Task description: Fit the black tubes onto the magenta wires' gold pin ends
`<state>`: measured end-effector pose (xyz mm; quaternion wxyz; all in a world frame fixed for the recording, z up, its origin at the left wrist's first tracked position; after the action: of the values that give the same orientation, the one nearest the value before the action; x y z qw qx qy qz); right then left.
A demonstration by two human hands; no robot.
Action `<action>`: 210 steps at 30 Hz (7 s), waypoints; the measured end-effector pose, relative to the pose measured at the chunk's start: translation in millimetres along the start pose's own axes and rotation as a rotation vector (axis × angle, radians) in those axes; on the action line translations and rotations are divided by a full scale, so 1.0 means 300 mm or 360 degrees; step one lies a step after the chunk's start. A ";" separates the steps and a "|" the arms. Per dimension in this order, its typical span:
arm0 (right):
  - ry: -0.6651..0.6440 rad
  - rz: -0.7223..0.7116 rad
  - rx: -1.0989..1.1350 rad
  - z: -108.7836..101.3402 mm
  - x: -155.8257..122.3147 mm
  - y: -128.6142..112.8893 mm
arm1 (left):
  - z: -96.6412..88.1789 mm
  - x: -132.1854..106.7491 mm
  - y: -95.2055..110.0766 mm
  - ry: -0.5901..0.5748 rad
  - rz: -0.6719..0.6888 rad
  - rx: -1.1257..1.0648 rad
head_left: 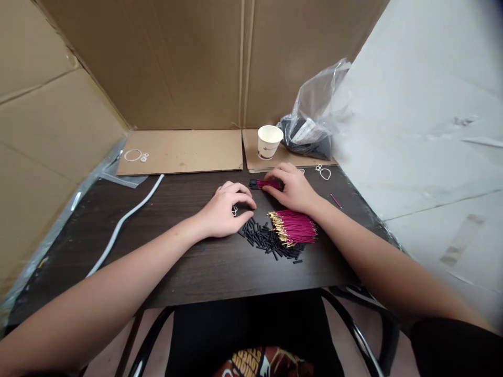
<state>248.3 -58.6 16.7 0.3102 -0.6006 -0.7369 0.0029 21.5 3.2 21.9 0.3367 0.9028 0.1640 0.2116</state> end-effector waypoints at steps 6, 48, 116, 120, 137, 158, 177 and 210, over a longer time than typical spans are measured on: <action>-0.0340 0.0016 0.0223 -0.085 0.000 -0.030 | -0.003 0.001 -0.002 -0.0109 0.0006 -0.0043; -0.0292 -0.0054 0.0404 -0.065 -0.028 -0.140 | -0.011 0.021 -0.046 0.0186 -0.0384 -0.0541; -0.0202 -0.0064 0.0388 -0.009 -0.038 -0.151 | -0.002 0.015 -0.023 0.0130 -0.0304 -0.0423; -0.0194 -0.0087 0.0422 -0.009 -0.035 -0.155 | -0.003 0.015 -0.021 0.0125 -0.0307 -0.0435; -0.0118 -0.0200 0.0403 -0.029 -0.029 -0.156 | -0.002 0.015 -0.031 0.0148 -0.0334 -0.0451; -0.0190 -0.0009 0.0042 -0.057 -0.017 0.027 | -0.011 0.014 -0.023 0.0216 -0.0227 -0.0225; -0.1092 0.0001 0.0342 -0.141 -0.032 -0.067 | 0.007 0.005 -0.001 -0.0254 0.0001 -0.0136; -0.0794 -0.0109 0.0465 -0.101 -0.034 -0.154 | 0.009 0.001 -0.005 -0.0259 -0.0024 -0.0096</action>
<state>222.3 -91.8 53.8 0.2026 -0.5051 -0.8020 0.2462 22.9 3.0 19.2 0.3775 0.9052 0.1364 0.1399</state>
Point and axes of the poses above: each hand's wrist, its own x-axis towards the middle knuckle, its own z-axis out of the palm, y = z × x, the point moved 4 cm from there along x, towards the middle knuckle, and after that the axes turned 3 degrees about -x, right-handed, at the moved point
